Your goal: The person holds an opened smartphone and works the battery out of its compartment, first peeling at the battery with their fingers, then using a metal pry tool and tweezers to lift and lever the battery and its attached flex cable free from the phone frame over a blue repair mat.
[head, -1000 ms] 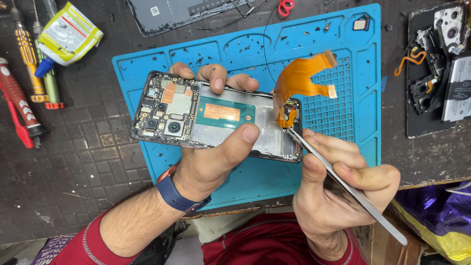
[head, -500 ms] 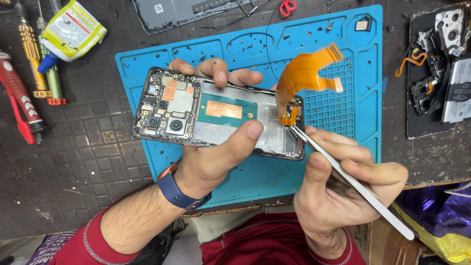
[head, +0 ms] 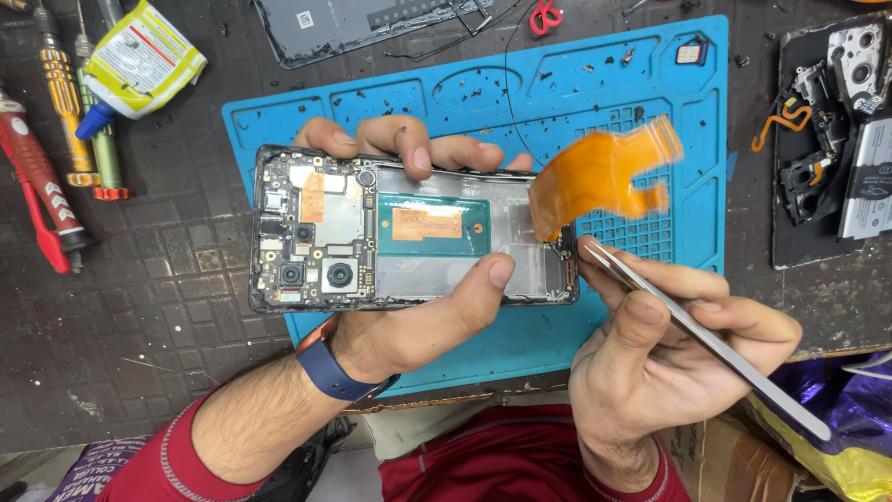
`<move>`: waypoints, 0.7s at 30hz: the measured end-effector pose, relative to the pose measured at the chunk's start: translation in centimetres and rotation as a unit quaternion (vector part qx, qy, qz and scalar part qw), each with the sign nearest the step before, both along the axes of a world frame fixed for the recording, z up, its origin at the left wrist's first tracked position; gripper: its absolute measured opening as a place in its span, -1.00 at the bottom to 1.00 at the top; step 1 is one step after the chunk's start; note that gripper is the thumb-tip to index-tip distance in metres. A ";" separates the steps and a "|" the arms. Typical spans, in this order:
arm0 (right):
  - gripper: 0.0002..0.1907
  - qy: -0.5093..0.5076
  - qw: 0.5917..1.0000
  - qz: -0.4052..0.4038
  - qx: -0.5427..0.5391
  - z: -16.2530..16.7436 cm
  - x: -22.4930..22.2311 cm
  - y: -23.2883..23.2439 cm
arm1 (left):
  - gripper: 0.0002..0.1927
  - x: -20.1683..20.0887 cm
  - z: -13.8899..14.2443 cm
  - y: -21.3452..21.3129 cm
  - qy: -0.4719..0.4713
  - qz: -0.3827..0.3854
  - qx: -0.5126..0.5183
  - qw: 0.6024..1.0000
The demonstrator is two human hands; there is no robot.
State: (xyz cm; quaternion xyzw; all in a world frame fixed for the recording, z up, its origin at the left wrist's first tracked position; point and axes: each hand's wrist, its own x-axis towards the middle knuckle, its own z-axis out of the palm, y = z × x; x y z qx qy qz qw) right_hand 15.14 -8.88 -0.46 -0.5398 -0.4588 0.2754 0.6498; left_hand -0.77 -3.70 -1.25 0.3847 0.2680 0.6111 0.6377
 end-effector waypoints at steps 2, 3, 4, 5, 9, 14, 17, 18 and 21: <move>-0.56 0.001 1.000 0.002 -0.002 0.0 0.0 0.1 | -0.25 0.0 -0.1 0.1 -0.002 -0.001 0.004 1.000; -0.56 0.001 1.000 0.002 -0.003 0.0 0.0 0.1 | -0.25 0.0 -0.2 0.1 -0.001 -0.001 0.006 1.000; -0.56 0.003 1.000 0.003 -0.002 0.0 0.1 0.1 | -0.25 -0.1 -0.2 0.1 0.002 -0.002 0.008 1.000; -0.56 0.005 1.000 0.004 -0.001 0.0 0.1 0.1 | -0.25 -0.1 -0.2 0.1 0.006 -0.001 0.008 1.000; -0.57 0.002 1.000 0.008 0.005 -0.2 0.2 0.0 | -0.23 -0.1 -0.1 -0.1 0.023 0.009 0.011 1.000; -0.58 -0.035 0.999 0.012 0.018 -0.4 0.3 -0.4 | -0.19 -0.1 0.9 0.0 0.096 0.033 0.066 0.993; -0.57 -0.056 0.998 0.010 0.015 -0.4 0.4 -0.6 | -0.17 -0.3 1.8 0.0 0.181 0.047 0.113 0.976; -0.57 -0.066 0.998 0.008 0.008 -0.4 0.4 -0.7 | -0.15 -0.4 2.0 -0.1 0.212 0.051 0.127 0.968; -0.57 -0.087 0.996 0.002 -0.011 -0.4 0.6 -0.8 | -0.10 -0.5 2.6 -0.1 0.271 0.052 0.150 0.949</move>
